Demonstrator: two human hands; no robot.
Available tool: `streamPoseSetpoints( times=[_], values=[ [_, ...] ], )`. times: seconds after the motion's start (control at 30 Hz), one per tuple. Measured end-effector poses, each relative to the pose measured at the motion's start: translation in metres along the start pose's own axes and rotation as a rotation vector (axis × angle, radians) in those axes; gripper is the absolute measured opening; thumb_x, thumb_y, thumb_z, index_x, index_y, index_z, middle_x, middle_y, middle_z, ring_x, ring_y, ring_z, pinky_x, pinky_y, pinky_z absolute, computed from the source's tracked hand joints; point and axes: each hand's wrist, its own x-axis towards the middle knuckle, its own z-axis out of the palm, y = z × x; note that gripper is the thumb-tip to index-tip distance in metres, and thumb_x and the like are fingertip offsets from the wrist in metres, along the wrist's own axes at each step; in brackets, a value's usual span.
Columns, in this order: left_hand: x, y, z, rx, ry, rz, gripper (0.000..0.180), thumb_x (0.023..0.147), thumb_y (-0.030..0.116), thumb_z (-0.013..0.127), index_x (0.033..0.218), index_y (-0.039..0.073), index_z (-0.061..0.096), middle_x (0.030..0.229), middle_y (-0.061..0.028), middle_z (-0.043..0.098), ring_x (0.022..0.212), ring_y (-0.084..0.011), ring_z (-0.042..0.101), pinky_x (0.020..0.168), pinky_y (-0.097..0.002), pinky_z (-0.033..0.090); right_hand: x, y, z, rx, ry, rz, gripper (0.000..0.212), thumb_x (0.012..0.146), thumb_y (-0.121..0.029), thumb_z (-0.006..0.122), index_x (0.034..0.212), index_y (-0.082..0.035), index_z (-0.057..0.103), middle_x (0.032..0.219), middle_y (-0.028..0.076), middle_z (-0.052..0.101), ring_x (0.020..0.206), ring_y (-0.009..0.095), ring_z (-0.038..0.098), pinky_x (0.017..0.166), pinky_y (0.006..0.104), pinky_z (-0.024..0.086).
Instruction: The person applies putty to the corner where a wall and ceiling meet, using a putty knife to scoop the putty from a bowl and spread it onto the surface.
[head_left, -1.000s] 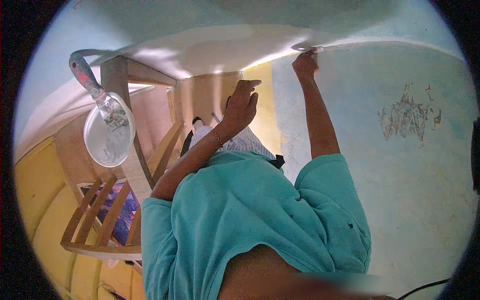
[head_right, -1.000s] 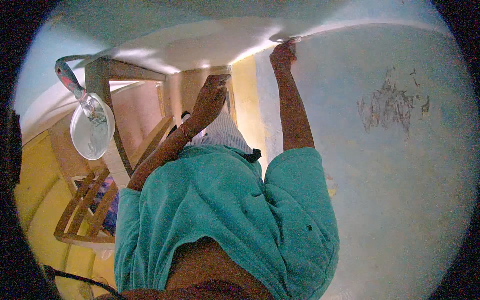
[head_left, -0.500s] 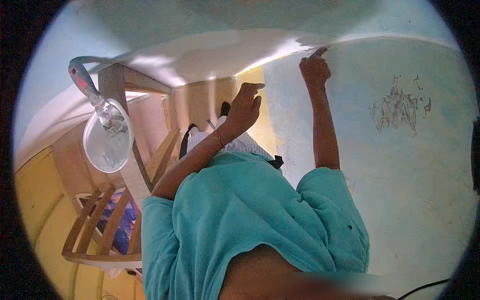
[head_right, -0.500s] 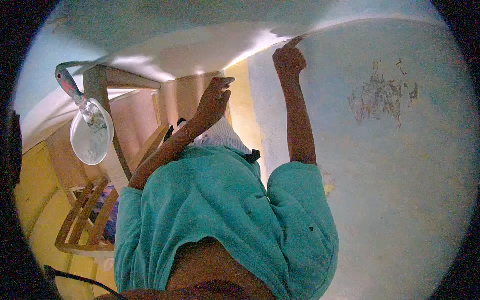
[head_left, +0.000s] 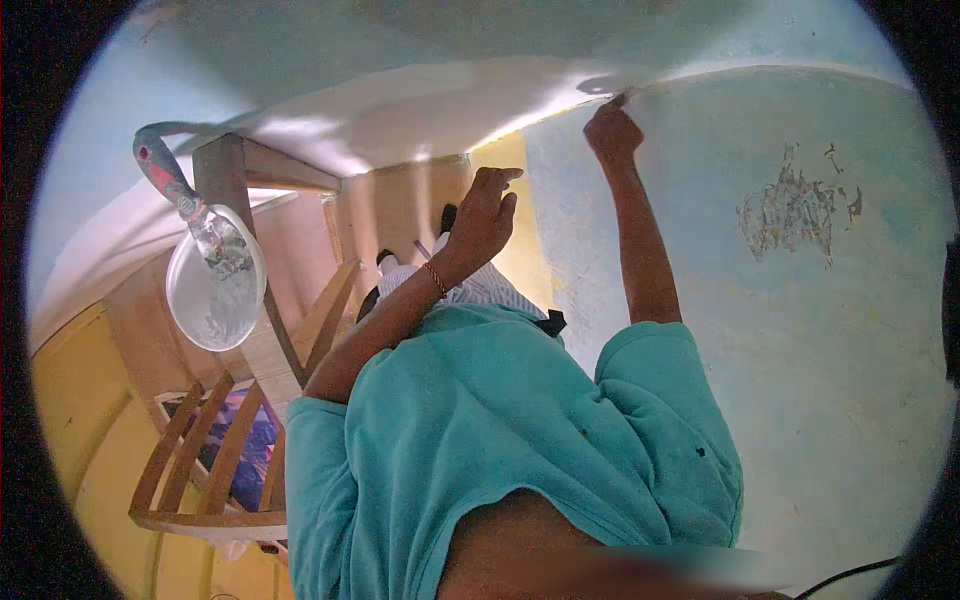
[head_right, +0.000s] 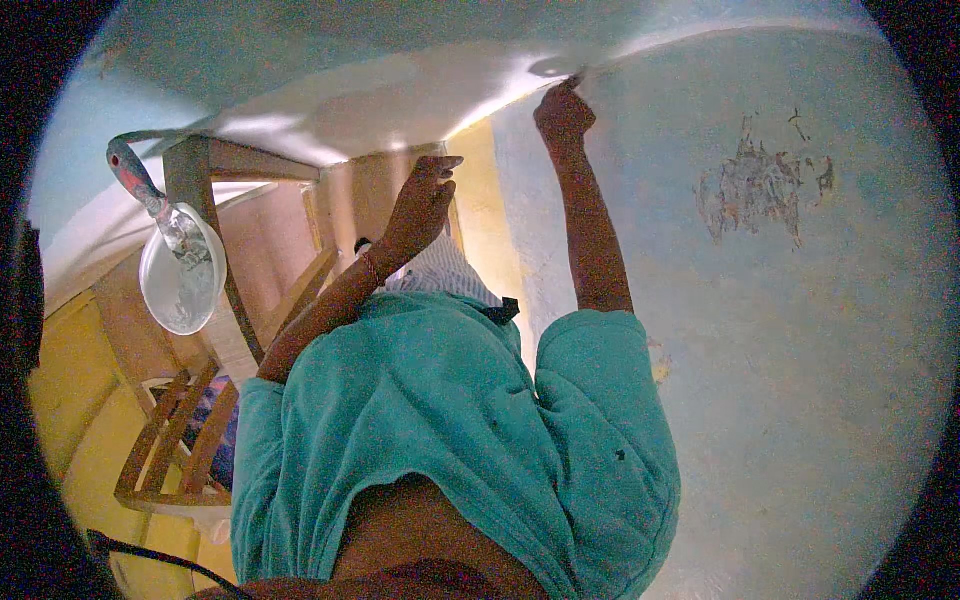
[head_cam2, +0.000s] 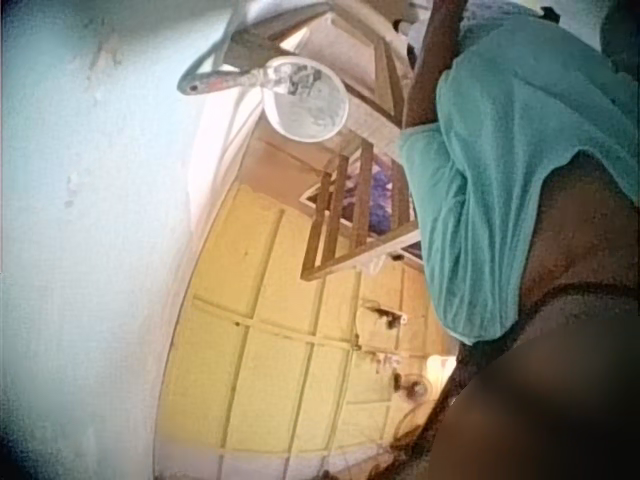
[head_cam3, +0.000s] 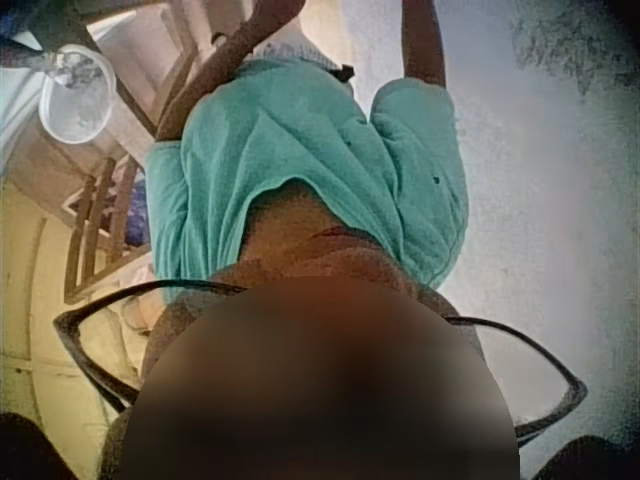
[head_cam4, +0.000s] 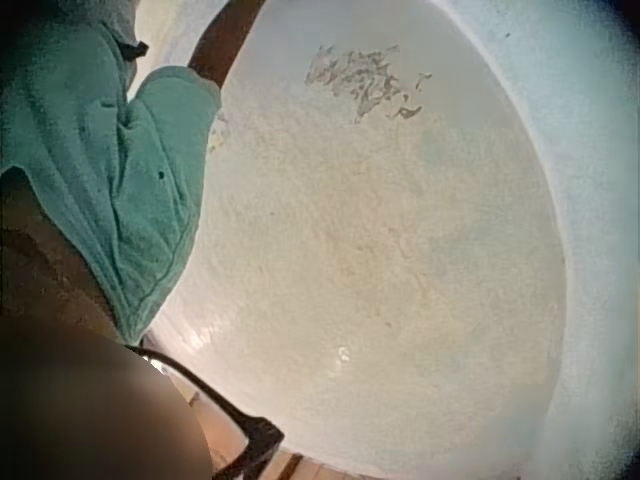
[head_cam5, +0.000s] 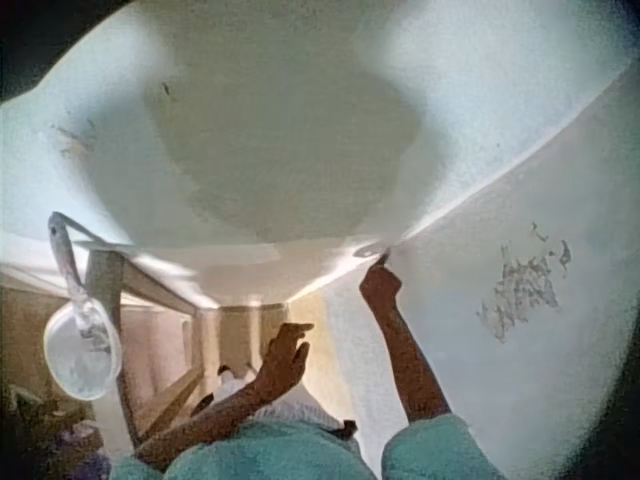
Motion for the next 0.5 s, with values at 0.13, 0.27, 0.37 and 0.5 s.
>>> streamPoseSetpoints(
  times=[0.13, 0.27, 0.37, 0.5],
  values=[
    [0.001, -0.001, -0.004, 0.047, 0.004, 0.006, 0.029, 0.079, 0.001, 0.044, 0.108, 0.004, 0.046, 0.105, -0.0163, 0.045, 0.093, -0.0280, 0.052, 0.079, -0.0346, 0.043, -0.021, -0.009, -0.021, 0.052, 0.039, -0.005, 0.067, 0.071, -0.027, 0.050, 0.121, 0.013, 0.029, 0.068, 0.015, 0.061, 0.060, 0.026, 0.060, 0.048, 0.0400, 0.047],
    [0.002, -0.001, -0.002, 0.028, 0.010, 0.009, 0.029, 0.079, 0.000, 0.044, 0.108, 0.004, 0.046, 0.105, -0.0162, 0.045, 0.093, -0.0274, 0.052, 0.079, -0.0344, 0.043, -0.026, 0.002, -0.059, -0.027, 0.273, 0.046, 0.068, 0.071, -0.028, 0.051, 0.120, 0.013, 0.028, 0.064, 0.016, 0.059, 0.054, 0.023, 0.060, 0.044, 0.0376, 0.048],
    [0.002, 0.000, 0.001, 0.031, -0.002, 0.010, 0.029, 0.079, 0.000, 0.044, 0.108, 0.005, 0.046, 0.104, -0.0163, 0.045, 0.092, -0.0268, 0.052, 0.079, -0.0343, 0.043, -0.012, 0.010, -0.064, -0.077, 0.308, 0.077, 0.068, 0.070, -0.027, 0.052, 0.119, 0.014, 0.030, 0.064, 0.015, 0.060, 0.054, 0.022, 0.060, 0.045, 0.0378, 0.048],
    [0.004, 0.003, 0.001, 0.101, 0.002, 0.053, 0.029, 0.079, 0.000, 0.045, 0.107, 0.005, 0.047, 0.103, -0.0162, 0.046, 0.091, -0.0268, 0.052, 0.078, -0.0343, 0.044, 0.002, 0.015, -0.038, -0.098, 0.299, 0.014, 0.069, 0.069, -0.024, 0.052, 0.120, 0.016, 0.027, 0.059, 0.010, 0.058, 0.049, 0.020, 0.057, 0.039, 0.0379, 0.043]
  ],
)
